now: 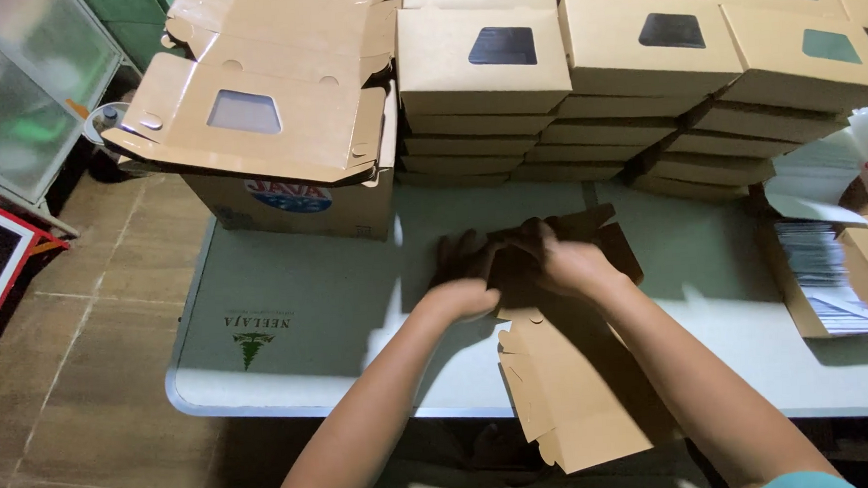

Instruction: Assembling cardboard boxes by folding flat sheets and tucking in the flaps to secure the shape.

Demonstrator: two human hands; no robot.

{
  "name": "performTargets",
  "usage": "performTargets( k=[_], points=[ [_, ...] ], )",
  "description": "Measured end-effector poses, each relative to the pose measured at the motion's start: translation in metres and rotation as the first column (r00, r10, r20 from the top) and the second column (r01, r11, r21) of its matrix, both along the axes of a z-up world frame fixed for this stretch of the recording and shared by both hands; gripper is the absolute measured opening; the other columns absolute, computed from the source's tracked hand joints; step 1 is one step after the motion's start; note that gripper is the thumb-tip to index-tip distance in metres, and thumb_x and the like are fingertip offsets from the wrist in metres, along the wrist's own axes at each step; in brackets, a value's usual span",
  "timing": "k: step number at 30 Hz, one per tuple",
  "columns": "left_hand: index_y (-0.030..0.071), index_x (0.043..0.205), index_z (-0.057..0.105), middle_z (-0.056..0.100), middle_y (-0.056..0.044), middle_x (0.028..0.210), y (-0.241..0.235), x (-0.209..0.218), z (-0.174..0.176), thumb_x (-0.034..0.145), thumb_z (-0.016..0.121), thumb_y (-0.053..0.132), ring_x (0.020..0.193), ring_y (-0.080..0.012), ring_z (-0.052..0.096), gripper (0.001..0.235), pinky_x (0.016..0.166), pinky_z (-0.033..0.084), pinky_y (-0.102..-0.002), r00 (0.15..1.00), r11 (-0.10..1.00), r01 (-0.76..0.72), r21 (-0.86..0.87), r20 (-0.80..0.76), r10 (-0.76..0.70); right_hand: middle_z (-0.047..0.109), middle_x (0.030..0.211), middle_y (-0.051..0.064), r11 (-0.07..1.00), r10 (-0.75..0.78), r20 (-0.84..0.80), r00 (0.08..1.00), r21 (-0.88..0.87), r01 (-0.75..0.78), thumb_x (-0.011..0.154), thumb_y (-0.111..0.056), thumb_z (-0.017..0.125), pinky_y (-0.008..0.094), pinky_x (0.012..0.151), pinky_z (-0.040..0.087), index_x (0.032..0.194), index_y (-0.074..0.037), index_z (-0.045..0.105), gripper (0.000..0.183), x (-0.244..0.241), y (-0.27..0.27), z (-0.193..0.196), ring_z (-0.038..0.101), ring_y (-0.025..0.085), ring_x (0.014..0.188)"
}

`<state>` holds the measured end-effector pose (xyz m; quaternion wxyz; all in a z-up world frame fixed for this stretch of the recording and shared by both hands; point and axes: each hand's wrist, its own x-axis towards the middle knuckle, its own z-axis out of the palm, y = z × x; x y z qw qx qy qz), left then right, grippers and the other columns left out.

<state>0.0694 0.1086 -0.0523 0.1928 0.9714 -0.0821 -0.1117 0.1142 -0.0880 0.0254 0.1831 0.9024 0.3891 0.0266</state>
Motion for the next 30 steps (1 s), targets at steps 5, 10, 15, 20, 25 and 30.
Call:
performTargets(
  k=[5,10,15,20,25,30],
  points=[
    [0.024,0.151,0.036,0.049,-0.013,0.14,0.006,0.008,-0.014,0.076,0.075,0.036,0.141,-0.0357,0.039,0.086,0.119,0.018,-0.057,0.993,0.993,-0.041,-0.109,0.107,0.052,0.071,0.115,0.014,0.995,0.071,0.065,0.995,-0.07,-0.067,0.094,-0.026,0.055,0.041,0.09,0.057,0.128,-0.007,0.067,0.041,0.001,0.003,0.002,0.075,0.021,0.098],
    [0.0,0.154,0.042,0.038,-0.029,0.159,0.009,-0.041,0.171,0.095,0.055,0.024,0.153,-0.045,0.027,0.066,0.129,0.012,-0.057,0.957,0.942,-0.18,-0.282,-0.27,0.102,0.067,0.123,0.017,0.983,0.138,0.122,0.983,-0.14,-0.12,0.093,-0.028,0.054,0.039,0.083,0.058,0.125,-0.008,0.07,0.041,0.004,0.004,0.003,0.075,0.021,0.097],
    [0.035,0.156,0.036,0.063,-0.011,0.123,0.011,0.003,0.047,0.065,0.084,0.03,0.127,-0.0429,0.055,0.104,0.096,0.053,-0.047,0.931,0.937,-0.343,-0.069,-0.157,0.329,0.063,0.133,0.022,0.954,0.231,0.189,0.955,-0.238,-0.184,0.092,-0.029,0.054,0.036,0.073,0.06,0.122,-0.01,0.072,0.041,0.01,0.01,0.007,0.075,0.02,0.094],
    [0.021,0.152,0.039,0.06,-0.016,0.129,0.01,-0.017,0.078,0.09,0.055,0.04,0.128,-0.039,0.054,0.067,0.117,0.037,-0.049,0.957,0.931,-0.288,-0.223,-0.112,0.269,0.06,0.14,0.025,0.927,0.289,0.23,0.929,-0.309,-0.212,0.091,-0.031,0.053,0.034,0.065,0.062,0.12,-0.011,0.074,0.041,0.01,0.014,0.007,0.075,0.02,0.092],
    [0.024,0.146,0.042,0.073,-0.015,0.108,0.009,-0.003,0.018,0.092,0.057,0.033,0.111,-0.038,0.067,0.056,0.11,0.04,-0.055,0.955,0.914,-0.153,-0.377,0.182,0.234,0.066,0.131,0.021,0.876,0.444,0.299,0.845,-0.342,-0.339,0.091,-0.027,0.056,0.041,0.078,0.058,0.116,-0.01,0.076,0.037,0.038,0.008,-0.032,0.074,0.024,0.096],
    [0.035,0.143,0.048,0.077,0.008,0.11,0.011,0.009,0.002,0.079,0.073,0.03,0.111,-0.0214,0.071,0.07,0.102,0.052,-0.045,0.97,0.96,-0.032,-0.278,0.221,0.096,0.065,0.112,-0.006,0.661,0.746,0.563,0.355,-0.562,-0.497,0.091,-0.026,0.05,0.044,0.086,0.06,0.112,-0.02,0.071,0.03,0.132,-0.02,-0.158,0.064,0.012,0.106]
  ],
)
